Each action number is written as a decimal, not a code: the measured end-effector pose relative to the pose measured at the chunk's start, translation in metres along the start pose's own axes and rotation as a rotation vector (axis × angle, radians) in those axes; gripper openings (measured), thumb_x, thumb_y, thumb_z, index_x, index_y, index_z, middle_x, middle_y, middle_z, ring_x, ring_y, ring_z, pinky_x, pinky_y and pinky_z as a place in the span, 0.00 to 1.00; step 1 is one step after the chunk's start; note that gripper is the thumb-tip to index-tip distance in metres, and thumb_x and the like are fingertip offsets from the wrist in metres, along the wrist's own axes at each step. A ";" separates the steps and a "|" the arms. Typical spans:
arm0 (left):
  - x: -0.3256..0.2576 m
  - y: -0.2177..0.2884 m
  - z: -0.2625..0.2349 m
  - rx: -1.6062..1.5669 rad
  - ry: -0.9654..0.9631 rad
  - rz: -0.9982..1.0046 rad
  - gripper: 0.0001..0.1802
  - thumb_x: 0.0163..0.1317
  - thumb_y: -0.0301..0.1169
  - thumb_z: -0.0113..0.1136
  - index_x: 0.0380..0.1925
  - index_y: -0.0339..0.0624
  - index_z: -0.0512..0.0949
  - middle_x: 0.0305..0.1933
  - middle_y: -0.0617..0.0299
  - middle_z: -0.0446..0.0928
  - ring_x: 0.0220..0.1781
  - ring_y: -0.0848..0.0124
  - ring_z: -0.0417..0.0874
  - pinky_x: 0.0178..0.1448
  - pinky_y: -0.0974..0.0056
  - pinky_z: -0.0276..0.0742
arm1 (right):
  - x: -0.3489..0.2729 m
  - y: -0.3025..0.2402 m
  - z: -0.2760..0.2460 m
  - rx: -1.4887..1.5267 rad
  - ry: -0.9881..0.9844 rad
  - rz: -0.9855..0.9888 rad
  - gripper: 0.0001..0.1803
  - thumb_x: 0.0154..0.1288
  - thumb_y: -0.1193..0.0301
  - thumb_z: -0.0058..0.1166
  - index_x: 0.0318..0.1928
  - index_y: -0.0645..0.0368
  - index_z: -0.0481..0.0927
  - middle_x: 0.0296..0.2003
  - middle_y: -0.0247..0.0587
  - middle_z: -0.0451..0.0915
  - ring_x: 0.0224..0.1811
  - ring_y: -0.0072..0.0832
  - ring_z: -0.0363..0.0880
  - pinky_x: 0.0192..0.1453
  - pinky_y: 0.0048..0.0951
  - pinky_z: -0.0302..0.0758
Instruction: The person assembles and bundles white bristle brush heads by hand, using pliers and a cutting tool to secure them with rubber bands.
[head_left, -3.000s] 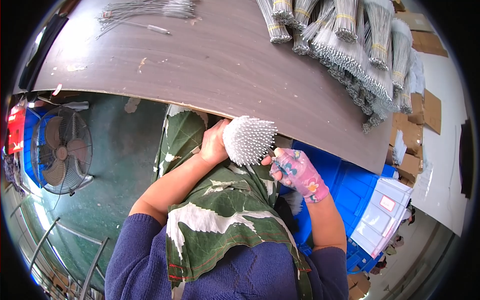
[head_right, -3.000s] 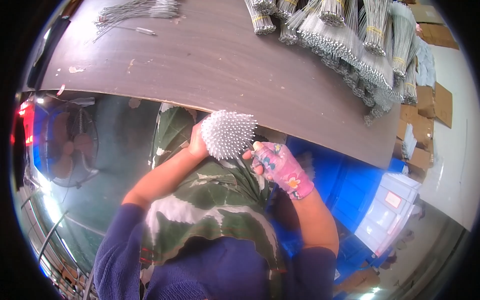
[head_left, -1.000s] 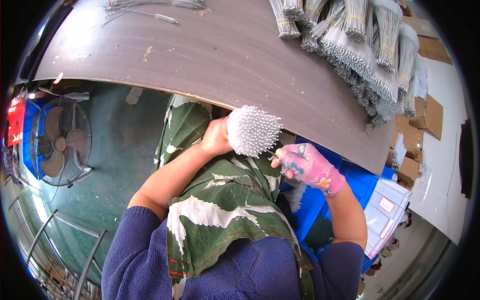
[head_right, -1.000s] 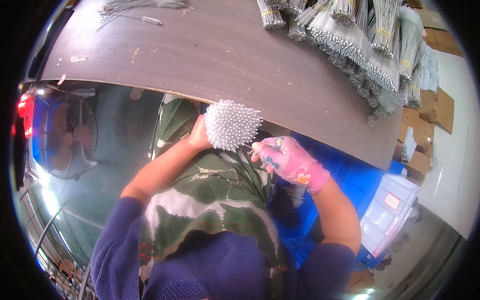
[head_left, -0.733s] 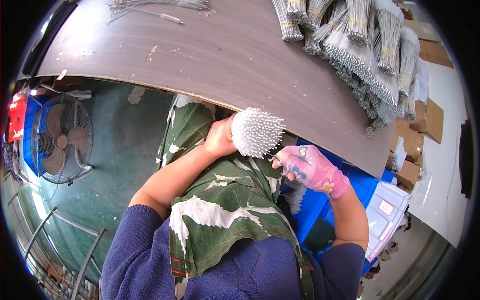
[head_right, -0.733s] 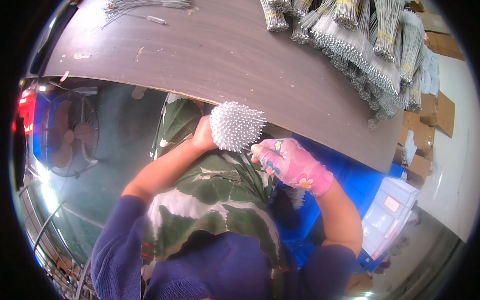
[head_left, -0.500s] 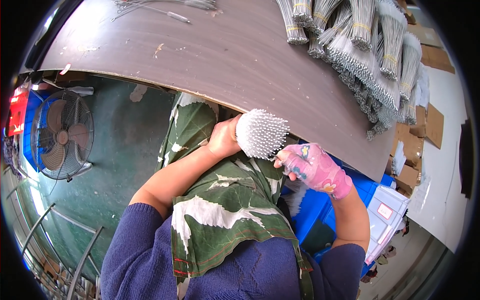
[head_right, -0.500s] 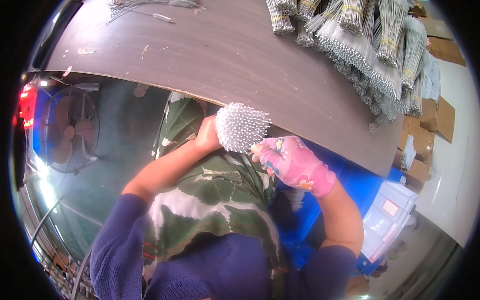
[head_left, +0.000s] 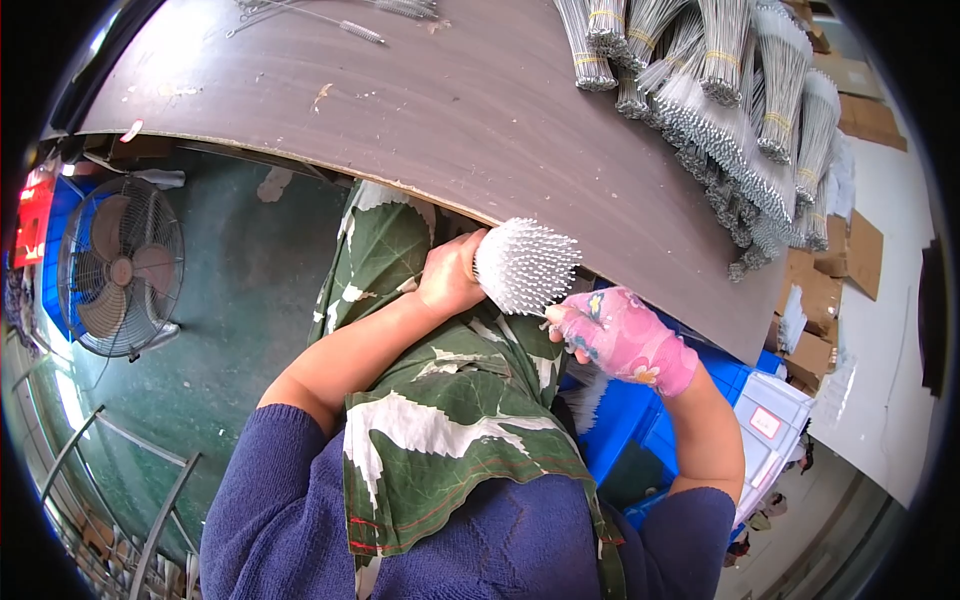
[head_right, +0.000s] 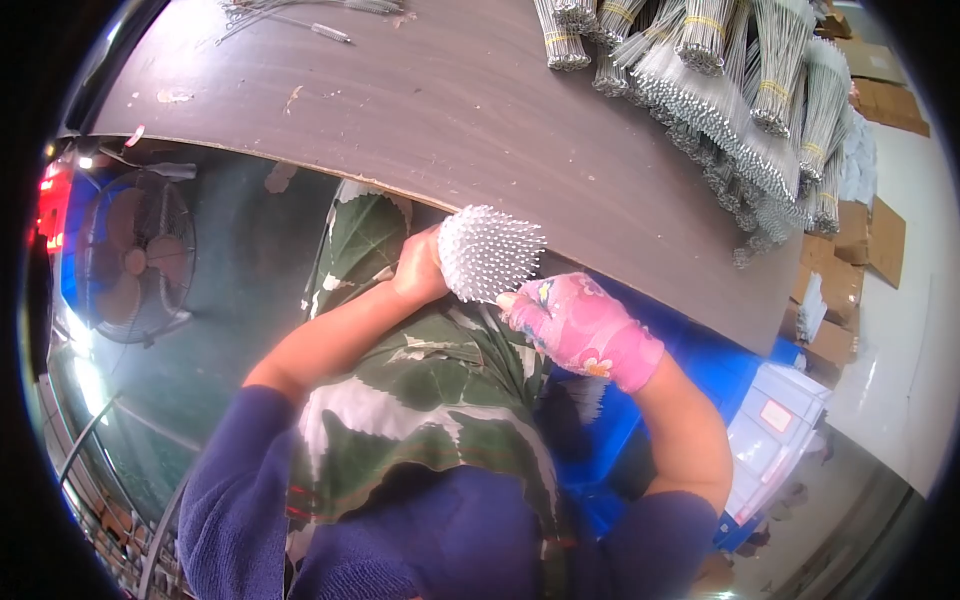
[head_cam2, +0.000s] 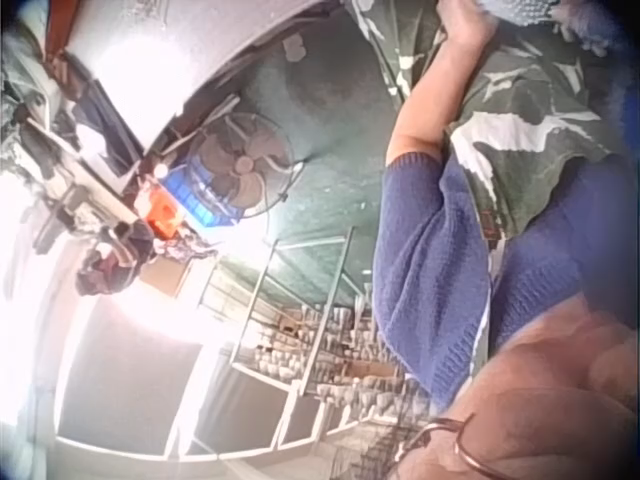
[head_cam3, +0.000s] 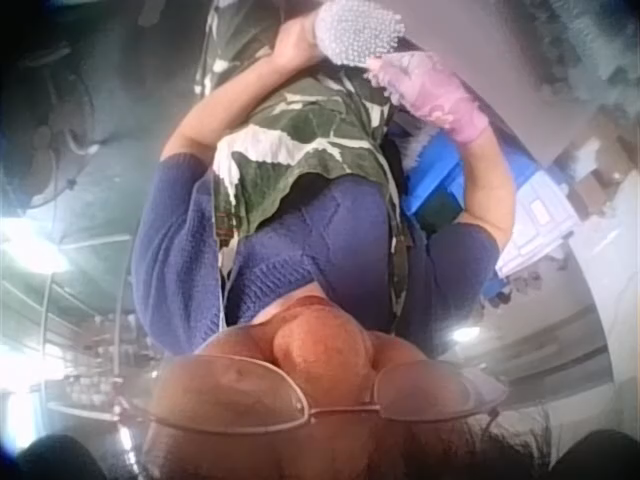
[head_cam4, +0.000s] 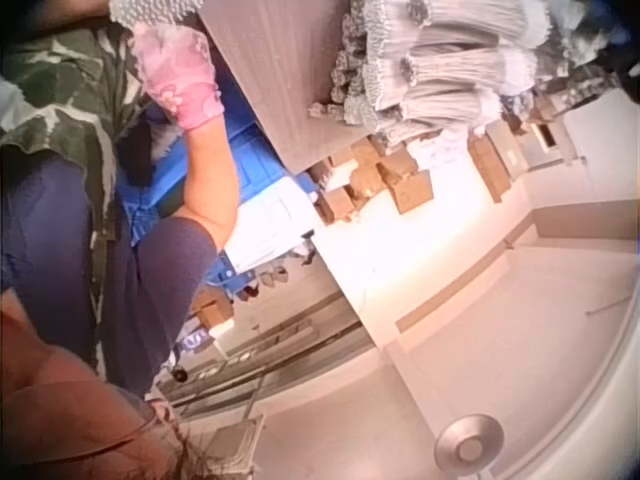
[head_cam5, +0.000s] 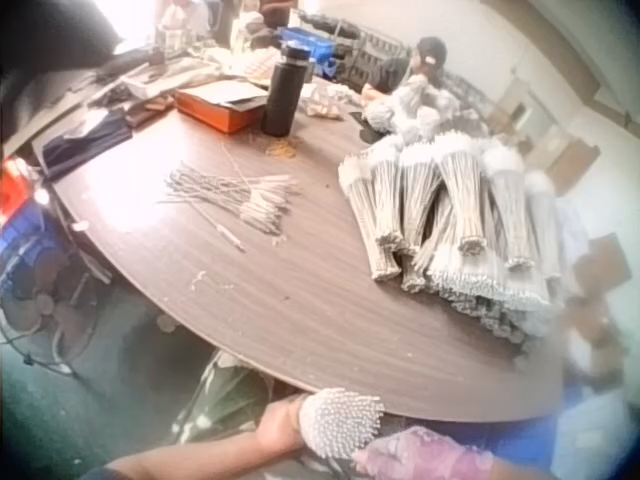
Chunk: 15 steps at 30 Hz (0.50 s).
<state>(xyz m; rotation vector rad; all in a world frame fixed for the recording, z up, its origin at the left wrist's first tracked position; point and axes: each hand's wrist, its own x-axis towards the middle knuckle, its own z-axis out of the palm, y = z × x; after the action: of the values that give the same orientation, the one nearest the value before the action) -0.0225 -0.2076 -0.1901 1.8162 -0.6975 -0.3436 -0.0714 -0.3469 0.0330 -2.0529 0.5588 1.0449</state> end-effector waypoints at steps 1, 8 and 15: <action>-0.001 0.000 0.000 0.005 0.006 -0.002 0.19 0.43 0.36 0.65 0.34 0.42 0.72 0.30 0.50 0.76 0.35 0.51 0.78 0.38 0.53 0.74 | 0.002 0.006 0.003 0.052 -0.005 0.038 0.21 0.65 0.55 0.46 0.31 0.61 0.80 0.21 0.44 0.77 0.24 0.32 0.75 0.35 0.32 0.71; 0.000 -0.001 0.003 -0.013 0.024 0.003 0.19 0.43 0.36 0.66 0.34 0.42 0.71 0.31 0.50 0.76 0.35 0.50 0.78 0.39 0.53 0.74 | 0.002 0.023 0.026 0.356 0.070 0.067 0.22 0.65 0.55 0.46 0.29 0.63 0.79 0.20 0.32 0.76 0.21 0.17 0.71 0.29 0.23 0.69; -0.001 -0.002 0.002 0.011 0.006 0.007 0.19 0.43 0.36 0.66 0.34 0.41 0.71 0.32 0.50 0.76 0.36 0.50 0.78 0.39 0.53 0.74 | 0.005 0.026 0.031 0.153 0.166 -0.150 0.18 0.66 0.60 0.46 0.31 0.63 0.79 0.19 0.31 0.75 0.21 0.16 0.69 0.29 0.22 0.68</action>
<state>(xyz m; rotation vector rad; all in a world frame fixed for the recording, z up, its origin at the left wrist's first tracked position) -0.0237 -0.2088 -0.1925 1.8243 -0.7022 -0.3300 -0.1008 -0.3395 0.0061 -2.0222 0.5421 0.7274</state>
